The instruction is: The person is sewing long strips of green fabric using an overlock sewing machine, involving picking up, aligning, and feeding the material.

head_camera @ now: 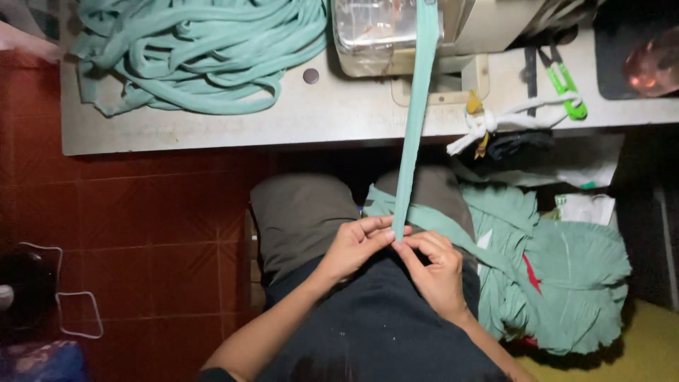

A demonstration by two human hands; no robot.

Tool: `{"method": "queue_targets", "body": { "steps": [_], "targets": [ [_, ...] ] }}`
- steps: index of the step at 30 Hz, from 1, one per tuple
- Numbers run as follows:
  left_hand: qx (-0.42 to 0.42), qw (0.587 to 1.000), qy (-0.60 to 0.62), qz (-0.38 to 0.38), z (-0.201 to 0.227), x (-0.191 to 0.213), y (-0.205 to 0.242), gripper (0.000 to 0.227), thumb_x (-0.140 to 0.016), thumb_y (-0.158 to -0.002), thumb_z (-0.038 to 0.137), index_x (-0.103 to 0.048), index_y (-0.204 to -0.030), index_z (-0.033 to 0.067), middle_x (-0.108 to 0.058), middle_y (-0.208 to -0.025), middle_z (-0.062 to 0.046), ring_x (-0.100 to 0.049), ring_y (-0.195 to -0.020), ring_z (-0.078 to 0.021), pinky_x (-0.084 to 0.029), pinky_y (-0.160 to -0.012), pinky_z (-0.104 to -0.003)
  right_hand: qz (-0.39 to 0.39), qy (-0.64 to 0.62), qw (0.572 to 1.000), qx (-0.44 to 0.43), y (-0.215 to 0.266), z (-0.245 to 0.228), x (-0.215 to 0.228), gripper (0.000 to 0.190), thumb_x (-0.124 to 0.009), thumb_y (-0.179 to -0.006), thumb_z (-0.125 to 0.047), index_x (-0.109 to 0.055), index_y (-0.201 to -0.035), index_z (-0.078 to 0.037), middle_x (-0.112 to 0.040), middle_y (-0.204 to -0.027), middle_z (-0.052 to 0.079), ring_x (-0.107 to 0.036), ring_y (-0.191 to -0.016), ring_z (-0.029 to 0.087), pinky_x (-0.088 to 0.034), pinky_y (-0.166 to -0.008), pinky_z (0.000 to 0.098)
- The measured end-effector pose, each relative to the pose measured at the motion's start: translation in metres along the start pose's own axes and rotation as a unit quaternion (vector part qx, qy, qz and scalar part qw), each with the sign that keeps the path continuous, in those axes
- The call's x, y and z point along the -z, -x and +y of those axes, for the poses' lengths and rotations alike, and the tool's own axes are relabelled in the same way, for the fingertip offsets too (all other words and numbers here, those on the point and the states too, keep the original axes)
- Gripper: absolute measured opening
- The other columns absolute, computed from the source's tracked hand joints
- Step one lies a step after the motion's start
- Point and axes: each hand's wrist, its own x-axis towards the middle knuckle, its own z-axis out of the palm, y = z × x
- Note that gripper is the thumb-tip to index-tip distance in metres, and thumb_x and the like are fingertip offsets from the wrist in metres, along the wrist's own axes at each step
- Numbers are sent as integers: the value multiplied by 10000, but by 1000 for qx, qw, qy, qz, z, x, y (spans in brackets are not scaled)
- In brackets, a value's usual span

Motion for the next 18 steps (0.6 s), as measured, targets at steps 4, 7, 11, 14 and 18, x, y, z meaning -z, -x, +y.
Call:
{"method": "queue_targets", "body": {
  "steps": [4,7,11,14,18],
  "targets": [
    [35,999,5,23,2,-3,2,349,-626,-882,149,-639,-1193,-9,-719,-1096,-141,-673,-980,-133,-546,-897,-253,5,5,1000,-14,-1,-5,1,94,-710,-856,-129,-697,-770,-94,-694,-774,-14,-631,-751,133,-421,-756,303],
    [-18,995,94,12,-19,3,-3,379,-666,-886,48,-603,-1239,-78,-700,-1067,-214,-692,-934,-219,-607,-782,-322,14,-15,1000,-23,-6,-7,3,153,-757,-832,-138,-707,-695,-92,-656,-610,0,-650,-649,218,-476,-714,308],
    [-14,996,82,18,-15,1,-1,377,-655,-891,43,-599,-1240,-89,-712,-1011,-211,-697,-911,-216,-605,-787,-343,18,-9,1000,-23,-4,-3,2,177,-773,-811,-145,-691,-660,-104,-662,-609,1,-657,-660,212,-474,-712,305],
    [-29,998,60,9,-19,5,-4,429,-654,-897,47,-553,-1300,-61,-725,-920,-198,-708,-894,-217,-593,-824,-348,27,-1,999,-37,-3,-3,2,159,-800,-783,-162,-679,-688,-123,-687,-677,5,-669,-704,222,-484,-732,323],
    [-66,997,26,-7,-18,7,-7,644,-677,-871,21,-399,-1453,8,-727,-868,-178,-717,-874,-213,-566,-886,-351,23,-10,999,-34,-7,3,1,546,-798,-765,-140,-542,-1230,-13,-561,-1187,193,-621,-1021,358,-501,-855,441]
  ]
}}
